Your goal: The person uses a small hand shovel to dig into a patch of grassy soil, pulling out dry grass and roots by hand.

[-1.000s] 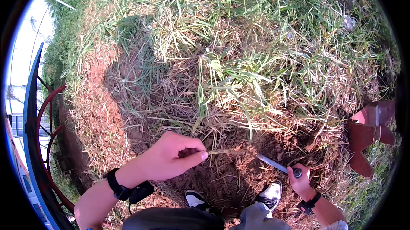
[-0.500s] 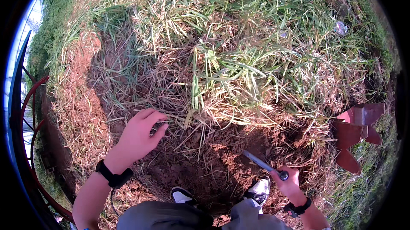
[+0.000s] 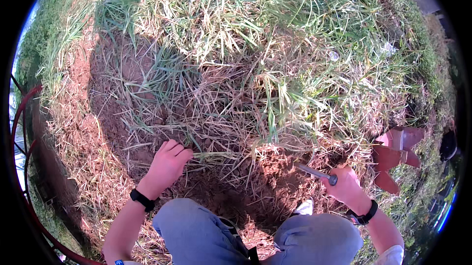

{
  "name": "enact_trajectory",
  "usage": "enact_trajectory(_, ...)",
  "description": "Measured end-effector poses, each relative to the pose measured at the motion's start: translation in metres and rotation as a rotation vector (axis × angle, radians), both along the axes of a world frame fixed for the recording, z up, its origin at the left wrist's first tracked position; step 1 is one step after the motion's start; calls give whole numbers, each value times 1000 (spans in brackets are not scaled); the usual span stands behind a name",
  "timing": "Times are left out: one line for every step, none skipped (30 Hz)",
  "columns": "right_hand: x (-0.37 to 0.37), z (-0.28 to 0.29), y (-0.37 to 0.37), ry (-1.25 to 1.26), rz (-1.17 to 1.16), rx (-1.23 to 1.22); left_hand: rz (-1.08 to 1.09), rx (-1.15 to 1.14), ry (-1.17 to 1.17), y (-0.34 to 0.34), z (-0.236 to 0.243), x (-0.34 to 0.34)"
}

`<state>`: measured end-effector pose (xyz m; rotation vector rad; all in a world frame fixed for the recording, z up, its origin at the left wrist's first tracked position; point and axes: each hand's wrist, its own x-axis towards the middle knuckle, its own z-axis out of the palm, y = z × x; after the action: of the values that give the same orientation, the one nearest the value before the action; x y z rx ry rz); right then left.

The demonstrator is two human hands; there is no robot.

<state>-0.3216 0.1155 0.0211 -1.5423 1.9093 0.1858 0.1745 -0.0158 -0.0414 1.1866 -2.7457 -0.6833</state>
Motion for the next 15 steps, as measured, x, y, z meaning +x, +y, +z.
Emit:
enact_trajectory(-3, -3, 2, 42, 18, 6, 6, 33, 35, 0, -4, 0)
enact_trajectory(3, 0, 4, 81, 16, 71, -14, 0, 78, 3, -10, -1)
enact_trajectory(16, 5, -1, 110, 21, 126, 17, 24, 102, 6, -14, 5)
enact_trajectory(22, 5, -5, 154, 7, 228, 41, 62, 112, 5, -13, 4)
enact_trajectory(26, 8, -11, 187, 26, 279, 64, 100, 120, 3, -7, 1)
enact_trajectory(31, 13, -14, 181, 16, 290, 85, 129, 111, 2, 1, -3)
enact_trajectory(37, 10, -17, 158, 1, 303, 100, 157, 85, -1, 7, -8)
enact_trajectory(46, 15, -25, 167, -17, 304, 112, 184, 59, -5, 14, -14)
enact_trajectory(39, 35, -20, 256, -29, 271, 75, 189, 158, -13, -10, -38)
enact_trajectory(40, 19, -16, 210, 12, 196, 87, 147, 120, -11, -3, -35)
enact_trajectory(41, 7, -16, 168, 46, 117, 95, 103, 86, -13, 7, -36)
enact_trajectory(44, 16, -40, 42, 6, 288, 118, 114, 51, -14, 14, -37)
enact_trajectory(46, 14, -36, 74, 50, 174, 106, 123, 41, -16, 16, -40)
enact_trajectory(48, 12, -34, 40, 11, 213, 94, 129, 31, -15, 13, -39)
enact_trajectory(47, 13, -33, 23, -33, 252, 79, 138, 39, -16, 7, -42)
